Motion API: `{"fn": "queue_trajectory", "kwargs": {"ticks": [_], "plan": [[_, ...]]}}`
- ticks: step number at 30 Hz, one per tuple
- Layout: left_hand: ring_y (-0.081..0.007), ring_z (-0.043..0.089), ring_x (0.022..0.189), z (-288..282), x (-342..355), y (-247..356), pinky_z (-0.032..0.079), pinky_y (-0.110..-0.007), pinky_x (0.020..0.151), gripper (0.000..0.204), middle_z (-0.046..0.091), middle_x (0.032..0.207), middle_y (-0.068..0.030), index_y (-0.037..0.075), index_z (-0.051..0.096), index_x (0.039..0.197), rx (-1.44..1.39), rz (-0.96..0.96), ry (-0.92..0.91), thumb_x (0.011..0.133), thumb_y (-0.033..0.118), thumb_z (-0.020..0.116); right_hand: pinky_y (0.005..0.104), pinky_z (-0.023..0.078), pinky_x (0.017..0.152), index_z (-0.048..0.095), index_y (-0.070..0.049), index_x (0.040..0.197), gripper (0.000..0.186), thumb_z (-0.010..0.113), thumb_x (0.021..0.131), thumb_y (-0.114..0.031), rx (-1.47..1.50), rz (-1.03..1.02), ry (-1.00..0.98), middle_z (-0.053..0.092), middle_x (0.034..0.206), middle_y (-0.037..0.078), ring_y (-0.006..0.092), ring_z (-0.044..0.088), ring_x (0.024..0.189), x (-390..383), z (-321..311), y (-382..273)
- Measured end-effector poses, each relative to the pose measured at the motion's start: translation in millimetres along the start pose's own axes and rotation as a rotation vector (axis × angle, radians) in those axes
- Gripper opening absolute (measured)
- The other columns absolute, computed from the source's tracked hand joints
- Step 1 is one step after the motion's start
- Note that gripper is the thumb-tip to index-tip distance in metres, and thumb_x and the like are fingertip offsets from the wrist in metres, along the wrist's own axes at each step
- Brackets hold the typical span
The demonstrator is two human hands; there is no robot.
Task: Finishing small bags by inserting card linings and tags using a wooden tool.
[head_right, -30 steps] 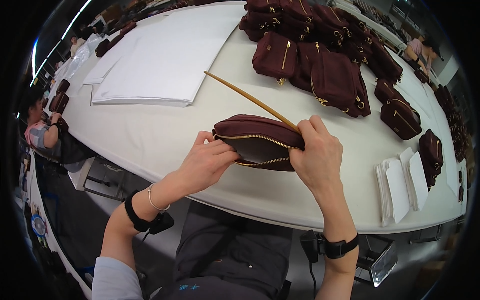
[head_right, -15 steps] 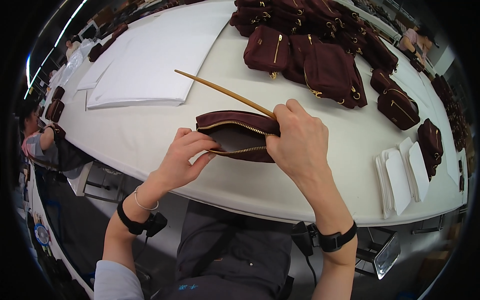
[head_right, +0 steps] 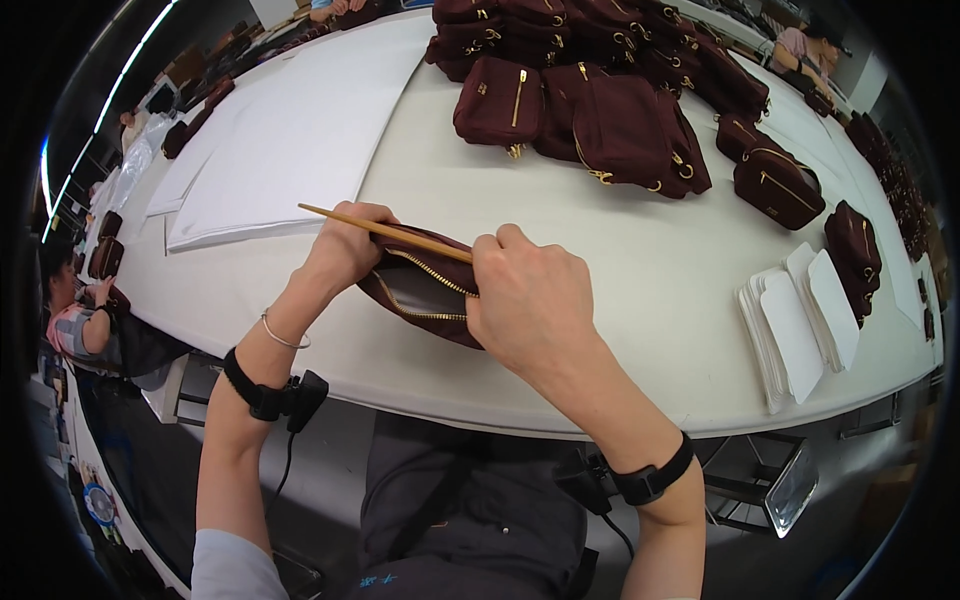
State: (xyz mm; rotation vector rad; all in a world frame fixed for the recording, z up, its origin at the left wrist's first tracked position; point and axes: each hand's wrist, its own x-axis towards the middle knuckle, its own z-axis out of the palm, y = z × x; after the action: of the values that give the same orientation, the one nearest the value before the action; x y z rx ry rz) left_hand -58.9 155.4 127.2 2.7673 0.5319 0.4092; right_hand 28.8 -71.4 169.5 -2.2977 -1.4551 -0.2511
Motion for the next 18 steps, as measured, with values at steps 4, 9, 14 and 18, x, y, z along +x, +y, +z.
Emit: {"fn": "queue_trajectory", "kwargs": {"ticks": [4,9,14,18], "plan": [[-0.0348,0.062,0.075,-3.9,1.5,7.5,0.05,-0.039,0.068,0.009,0.065,0.079,-0.0187,0.001,0.067,0.083,0.004,-0.048,-0.038,0.075,0.003,0.064,0.0363,0.049,0.05,0.058,0.0,0.075,0.013,0.064,0.068,-0.009,-0.011,-0.018,-0.022,0.059,0.074,0.012,0.0278,0.062,0.056,1.1,-1.0,-4.3],[-0.0366,0.062,0.074,-10.9,4.7,15.4,0.05,-0.04,0.066,0.011,0.064,0.076,-0.0187,0.002,0.068,0.083,0.12,0.018,-0.103,0.073,0.002,0.064,0.0393,0.05,0.054,0.058,0.0,0.079,0.014,0.064,0.069,-0.009,-0.004,0.039,-0.046,0.06,0.075,0.013,0.0301,0.063,0.061,-2.5,-6.3,0.9],[-0.038,0.056,0.097,-30.3,-9.2,33.9,0.047,-0.042,0.085,0.023,0.06,0.093,-0.0253,-0.004,0.061,0.089,0.236,0.055,-0.641,0.068,0.001,0.054,0.0407,0.048,0.077,0.05,-0.006,0.113,0.047,0.07,0.079,-0.031,0.568,0.122,-0.351,0.062,0.089,0.016,0.035,0.062,0.089,-37.2,-4.2,28.1],[-0.0404,0.06,0.075,-36.1,-10.7,35.7,0.05,-0.045,0.072,0.014,0.061,0.074,-0.0242,0.0,0.069,0.069,0.302,0.083,-0.532,0.064,-0.004,0.056,0.0363,0.047,0.075,0.038,-0.015,0.138,0.059,0.063,0.086,-0.026,0.862,0.087,-0.232,0.054,0.1,0.014,0.0244,0.058,0.081,-46.7,-5.3,25.8]]}}
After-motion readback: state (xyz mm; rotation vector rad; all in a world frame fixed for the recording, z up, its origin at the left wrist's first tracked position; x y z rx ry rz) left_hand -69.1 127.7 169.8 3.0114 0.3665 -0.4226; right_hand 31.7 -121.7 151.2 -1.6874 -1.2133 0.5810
